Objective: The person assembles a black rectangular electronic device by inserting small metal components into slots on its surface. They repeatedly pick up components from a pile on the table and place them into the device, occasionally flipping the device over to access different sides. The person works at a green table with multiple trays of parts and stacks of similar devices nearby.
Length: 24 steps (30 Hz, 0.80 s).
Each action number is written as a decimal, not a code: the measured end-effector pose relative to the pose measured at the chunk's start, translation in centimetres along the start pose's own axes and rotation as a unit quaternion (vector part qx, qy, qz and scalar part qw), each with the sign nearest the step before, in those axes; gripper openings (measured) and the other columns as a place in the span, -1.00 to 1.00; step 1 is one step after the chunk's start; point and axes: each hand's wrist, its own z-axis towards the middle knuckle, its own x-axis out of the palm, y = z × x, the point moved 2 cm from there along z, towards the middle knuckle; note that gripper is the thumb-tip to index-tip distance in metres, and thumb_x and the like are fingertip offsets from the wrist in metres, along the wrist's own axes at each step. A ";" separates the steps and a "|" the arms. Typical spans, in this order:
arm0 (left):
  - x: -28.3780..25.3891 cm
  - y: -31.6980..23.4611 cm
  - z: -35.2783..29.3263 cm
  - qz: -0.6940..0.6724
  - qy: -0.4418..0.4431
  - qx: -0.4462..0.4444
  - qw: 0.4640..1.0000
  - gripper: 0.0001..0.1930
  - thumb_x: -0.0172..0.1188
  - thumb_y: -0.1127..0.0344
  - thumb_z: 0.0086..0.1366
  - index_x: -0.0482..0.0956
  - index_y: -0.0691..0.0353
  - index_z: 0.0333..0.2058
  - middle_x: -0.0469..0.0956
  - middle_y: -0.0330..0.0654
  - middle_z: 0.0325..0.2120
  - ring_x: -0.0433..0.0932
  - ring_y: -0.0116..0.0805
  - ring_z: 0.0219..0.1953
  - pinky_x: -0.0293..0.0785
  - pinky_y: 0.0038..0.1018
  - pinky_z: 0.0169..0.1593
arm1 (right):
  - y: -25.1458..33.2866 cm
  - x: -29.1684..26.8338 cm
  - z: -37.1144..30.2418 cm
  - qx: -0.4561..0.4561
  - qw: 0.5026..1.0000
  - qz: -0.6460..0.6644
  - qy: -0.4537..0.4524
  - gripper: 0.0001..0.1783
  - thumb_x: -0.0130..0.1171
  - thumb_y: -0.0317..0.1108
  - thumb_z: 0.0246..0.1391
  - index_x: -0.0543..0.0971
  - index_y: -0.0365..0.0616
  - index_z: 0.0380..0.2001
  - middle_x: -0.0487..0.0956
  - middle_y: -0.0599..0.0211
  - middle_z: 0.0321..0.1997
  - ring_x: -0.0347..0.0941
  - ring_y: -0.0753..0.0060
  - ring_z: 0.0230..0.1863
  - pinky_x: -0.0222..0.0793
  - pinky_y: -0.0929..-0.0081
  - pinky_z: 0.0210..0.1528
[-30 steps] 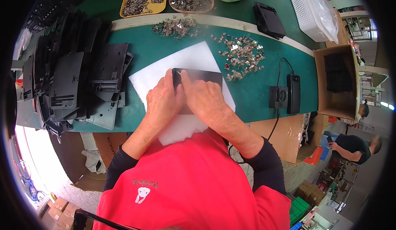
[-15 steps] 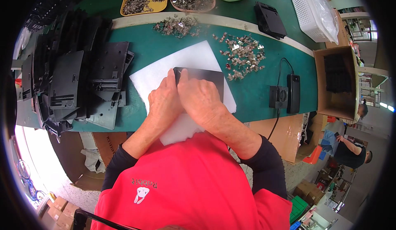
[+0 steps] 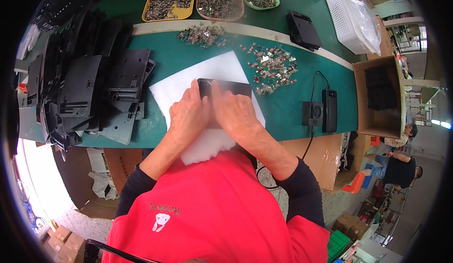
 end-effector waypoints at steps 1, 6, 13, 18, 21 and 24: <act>-0.2 -0.1 0.0 -0.007 0.014 -0.015 1.000 -0.41 0.10 0.26 0.28 0.22 0.55 0.17 0.55 0.12 -0.24 0.62 0.10 -0.44 0.55 -0.09 -0.38 | -0.3 0.4 -0.2 -0.005 1.000 -0.002 -0.003 -0.52 0.06 -0.37 0.11 0.38 -0.32 0.11 0.60 0.08 -0.52 0.61 0.05 -0.53 0.53 0.20 -0.48; -0.1 -0.1 0.0 -0.009 0.021 -0.035 0.999 -0.41 0.11 0.26 0.27 0.22 0.50 0.19 0.57 0.10 -0.25 0.62 0.11 -0.42 0.54 -0.05 -0.34 | -0.5 0.8 -0.4 -0.019 1.000 -0.013 -0.012 -0.46 0.08 -0.39 0.08 0.36 -0.30 0.16 0.58 0.12 -0.53 0.60 0.08 -0.55 0.52 0.23 -0.49; 0.0 -0.1 0.0 0.000 0.011 -0.026 1.000 -0.41 0.13 0.28 0.26 0.23 0.51 0.18 0.57 0.08 -0.28 0.62 0.08 -0.45 0.54 -0.08 -0.37 | -0.6 0.7 -0.5 -0.031 0.999 -0.011 -0.011 -0.46 0.07 -0.38 0.08 0.37 -0.31 0.16 0.59 0.13 -0.53 0.60 0.11 -0.55 0.53 0.26 -0.48; 0.1 0.0 0.0 -0.003 0.005 -0.022 1.000 -0.41 0.13 0.28 0.26 0.24 0.51 0.17 0.57 0.08 -0.29 0.61 0.08 -0.47 0.55 -0.08 -0.39 | 0.0 0.1 0.1 -0.010 1.000 -0.005 0.021 -0.50 0.06 -0.36 0.11 0.38 -0.36 0.12 0.60 0.09 -0.54 0.61 0.07 -0.52 0.54 0.22 -0.46; 0.0 -0.2 0.0 -0.004 0.011 -0.027 1.000 -0.41 0.12 0.28 0.26 0.23 0.51 0.17 0.57 0.08 -0.29 0.61 0.08 -0.47 0.55 -0.08 -0.41 | 0.1 0.2 0.2 0.015 0.999 0.027 0.044 -0.51 0.04 -0.35 0.14 0.38 -0.39 0.10 0.61 0.02 -0.52 0.62 0.02 -0.49 0.55 0.18 -0.44; 0.3 -0.1 -0.1 0.008 0.008 -0.019 1.000 -0.41 0.10 0.26 0.28 0.21 0.54 0.18 0.56 0.09 -0.29 0.61 0.07 -0.50 0.55 -0.10 -0.43 | 0.2 -0.2 0.6 0.031 0.996 0.053 0.061 -0.54 0.03 -0.34 0.16 0.38 -0.40 0.07 0.61 -0.02 -0.50 0.62 -0.01 -0.45 0.56 0.16 -0.42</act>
